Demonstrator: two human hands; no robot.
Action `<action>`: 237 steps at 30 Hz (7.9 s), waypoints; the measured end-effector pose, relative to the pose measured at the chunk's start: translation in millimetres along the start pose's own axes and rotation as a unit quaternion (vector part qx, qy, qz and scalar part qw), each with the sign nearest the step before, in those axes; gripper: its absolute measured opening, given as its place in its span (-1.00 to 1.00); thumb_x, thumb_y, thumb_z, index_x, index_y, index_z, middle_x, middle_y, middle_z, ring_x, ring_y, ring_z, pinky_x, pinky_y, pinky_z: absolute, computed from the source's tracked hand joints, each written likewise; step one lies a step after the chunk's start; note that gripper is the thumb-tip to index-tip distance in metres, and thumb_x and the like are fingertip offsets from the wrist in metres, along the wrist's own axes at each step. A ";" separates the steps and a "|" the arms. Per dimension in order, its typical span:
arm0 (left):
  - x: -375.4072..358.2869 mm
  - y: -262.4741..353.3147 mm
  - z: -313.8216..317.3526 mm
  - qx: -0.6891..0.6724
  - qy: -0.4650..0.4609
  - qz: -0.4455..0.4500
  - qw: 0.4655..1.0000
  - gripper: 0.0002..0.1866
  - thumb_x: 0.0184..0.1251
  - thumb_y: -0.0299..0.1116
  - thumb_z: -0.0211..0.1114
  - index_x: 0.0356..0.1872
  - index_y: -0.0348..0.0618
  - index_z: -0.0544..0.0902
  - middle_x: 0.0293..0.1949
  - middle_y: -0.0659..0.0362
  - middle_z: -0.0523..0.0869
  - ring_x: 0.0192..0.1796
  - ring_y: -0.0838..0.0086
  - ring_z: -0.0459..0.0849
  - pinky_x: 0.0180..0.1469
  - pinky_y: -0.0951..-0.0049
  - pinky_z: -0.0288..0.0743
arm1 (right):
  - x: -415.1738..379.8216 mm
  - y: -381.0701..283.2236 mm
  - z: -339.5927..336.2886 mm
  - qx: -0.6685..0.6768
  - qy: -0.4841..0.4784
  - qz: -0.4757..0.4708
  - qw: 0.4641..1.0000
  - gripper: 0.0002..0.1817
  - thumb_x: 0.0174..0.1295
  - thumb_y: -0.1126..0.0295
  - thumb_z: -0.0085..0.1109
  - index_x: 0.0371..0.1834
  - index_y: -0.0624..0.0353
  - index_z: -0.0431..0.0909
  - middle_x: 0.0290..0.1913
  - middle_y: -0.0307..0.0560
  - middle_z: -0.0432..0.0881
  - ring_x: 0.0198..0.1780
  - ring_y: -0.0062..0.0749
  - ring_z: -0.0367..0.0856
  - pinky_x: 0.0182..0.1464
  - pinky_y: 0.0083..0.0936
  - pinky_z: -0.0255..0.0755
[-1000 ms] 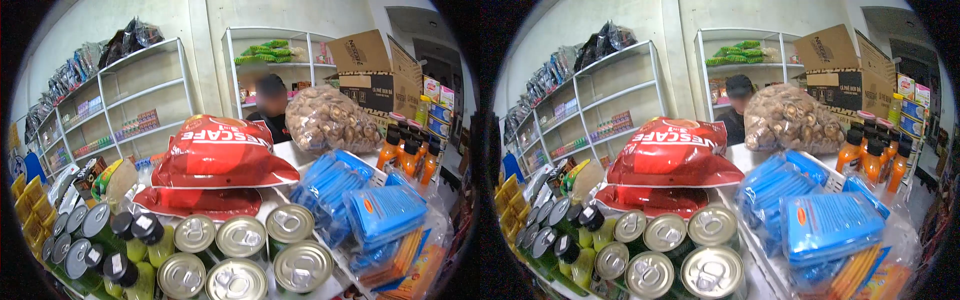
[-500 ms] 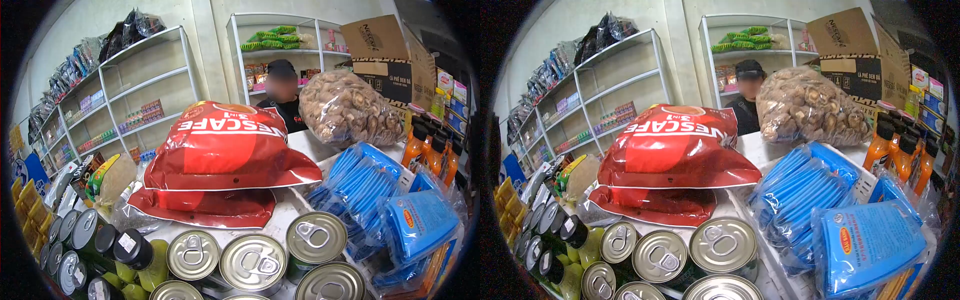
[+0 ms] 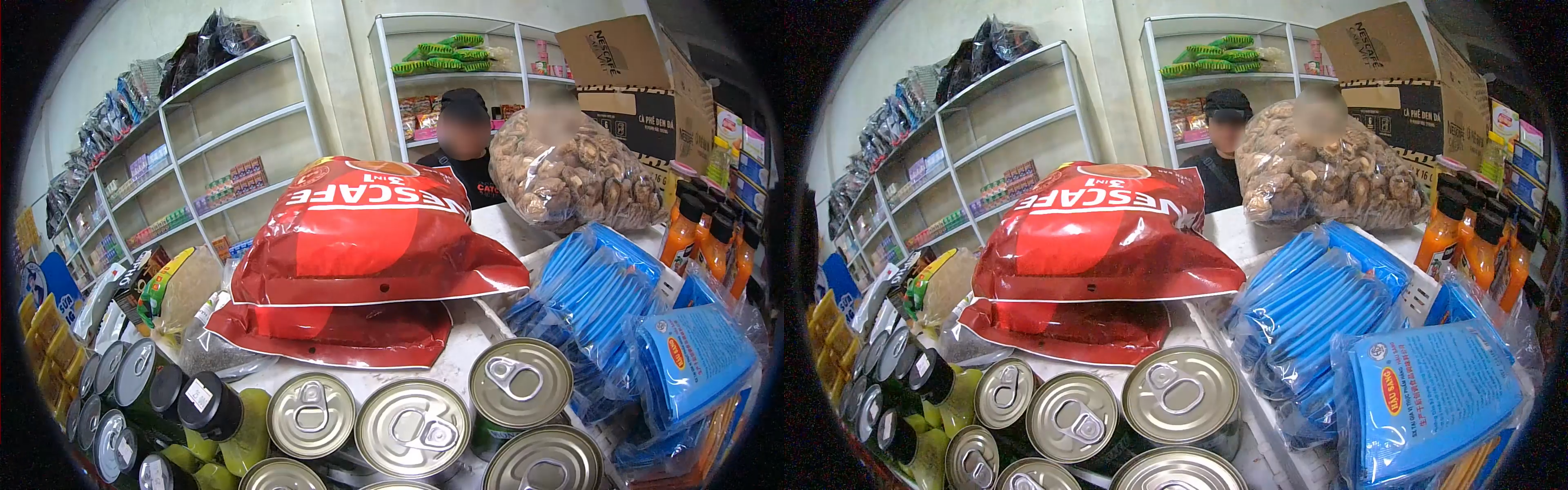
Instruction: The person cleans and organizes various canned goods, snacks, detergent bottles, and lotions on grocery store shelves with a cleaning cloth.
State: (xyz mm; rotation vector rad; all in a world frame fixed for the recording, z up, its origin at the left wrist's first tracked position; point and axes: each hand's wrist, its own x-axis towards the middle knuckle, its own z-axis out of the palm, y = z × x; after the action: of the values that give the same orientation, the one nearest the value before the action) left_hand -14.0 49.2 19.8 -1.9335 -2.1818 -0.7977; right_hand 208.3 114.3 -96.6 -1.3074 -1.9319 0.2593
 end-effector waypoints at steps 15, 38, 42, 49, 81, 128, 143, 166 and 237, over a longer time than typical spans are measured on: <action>-1.4 2.0 -1.1 0.004 -0.001 -0.003 1.000 -0.66 -0.05 -0.30 0.19 -0.19 -0.16 0.54 -0.13 -0.07 0.54 -0.12 0.11 0.54 -0.10 0.16 0.41 | -4.4 -2.9 1.1 0.007 -0.015 0.000 1.000 -0.72 0.06 0.33 0.02 -0.21 0.25 0.54 -0.26 0.16 0.56 -0.16 -0.03 0.50 -0.06 -0.26 0.36; -56.9 -5.9 15.5 -0.023 0.023 -0.021 0.999 -0.65 -0.07 -0.38 0.13 -0.17 -0.27 0.48 0.03 -0.11 0.34 -0.39 0.18 0.57 -0.37 0.26 0.48 | -14.1 -2.1 -49.9 -0.191 0.000 0.045 0.981 -0.79 0.10 0.37 0.02 -0.34 0.25 0.61 -0.49 0.11 0.56 -0.44 -0.09 0.52 -0.34 -0.33 0.36; -58.7 -5.7 13.1 -0.064 -0.035 -0.053 0.996 -0.82 -0.20 -0.33 0.21 -0.57 -0.24 0.59 0.20 -0.18 0.17 -0.18 0.15 0.51 -0.19 0.27 0.42 | -15.5 -7.2 -52.5 -0.173 0.046 -0.003 0.984 -0.77 0.12 0.33 0.05 -0.40 0.27 0.62 -0.54 0.10 0.56 -0.60 -0.13 0.48 -0.52 -0.32 0.33; -58.5 -9.3 24.8 -0.036 0.034 -0.041 0.998 -0.57 0.00 -0.28 0.16 -0.07 -0.28 0.45 0.06 -0.17 0.32 -0.23 0.19 0.54 -0.25 0.28 0.44 | 1.1 32.4 -49.7 -0.225 -0.031 -0.154 0.962 -0.73 0.16 0.26 0.01 -0.29 0.22 0.59 -0.38 0.12 0.58 -0.45 -0.06 0.55 -0.43 -0.31 0.40; -52.5 8.2 -1.4 -0.029 0.033 -0.018 0.999 -0.78 -0.05 -0.39 0.15 -0.29 -0.03 0.55 0.04 0.09 0.34 -0.29 0.11 0.56 -0.40 0.21 0.47 | -1.8 -134.4 6.8 -0.022 -0.268 -0.082 0.960 -0.54 0.21 0.07 -0.24 -0.52 0.18 0.55 -0.64 0.12 0.52 -0.60 -0.04 0.51 -0.49 -0.17 0.39; -188.5 -8.1 -199.5 -0.718 -0.231 0.364 0.546 -0.70 0.09 -0.07 0.26 -0.34 -0.10 0.62 -0.27 0.06 0.46 -0.34 0.29 0.45 -0.33 0.36 0.32 | 11.8 -47.8 -60.1 -0.189 -0.053 0.089 0.977 -0.64 0.11 0.13 0.01 -0.29 0.24 0.56 -0.42 0.15 0.57 -0.33 0.00 0.55 -0.30 -0.26 0.38; -236.8 -67.5 -240.2 -0.754 -0.200 0.279 0.560 -0.73 0.12 -0.10 0.23 -0.49 -0.09 0.61 -0.32 0.01 0.45 -0.39 0.28 0.45 -0.41 0.37 0.30 | 14.7 -36.3 -57.6 -0.211 -0.036 0.146 0.966 -0.57 0.13 0.11 -0.02 -0.10 0.23 0.51 -0.19 0.19 0.56 -0.12 -0.02 0.51 -0.06 -0.31 0.34; -226.2 -72.9 -220.1 -0.729 -0.153 0.377 0.550 -0.60 0.05 0.07 0.23 -0.52 -0.11 0.62 -0.08 -0.23 0.48 -0.09 -0.01 0.43 -0.11 0.19 0.37 | 10.0 -27.7 -52.2 -0.246 -0.011 0.159 0.956 -0.50 0.07 -0.10 -0.08 -0.15 0.04 0.55 -0.24 0.10 0.58 -0.18 -0.03 0.53 -0.14 -0.22 0.38; -57.2 -168.9 -137.5 -0.454 0.427 -0.140 0.769 -0.81 0.27 -0.32 0.09 -0.32 -0.26 0.37 -0.53 0.24 0.49 -0.47 0.69 0.40 -0.42 0.68 0.26 | 0.5 -18.9 -39.1 -0.138 0.280 -0.010 0.950 -0.65 0.23 0.22 -0.07 -0.30 0.34 0.56 -0.36 0.15 0.58 -0.31 -0.07 0.56 -0.29 -0.35 0.38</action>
State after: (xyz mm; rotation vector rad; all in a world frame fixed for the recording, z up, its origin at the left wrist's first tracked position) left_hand -199.2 -72.0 61.8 -0.9426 -1.5407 -2.5051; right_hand 222.0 96.8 -59.3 -1.3536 -1.5217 -0.3748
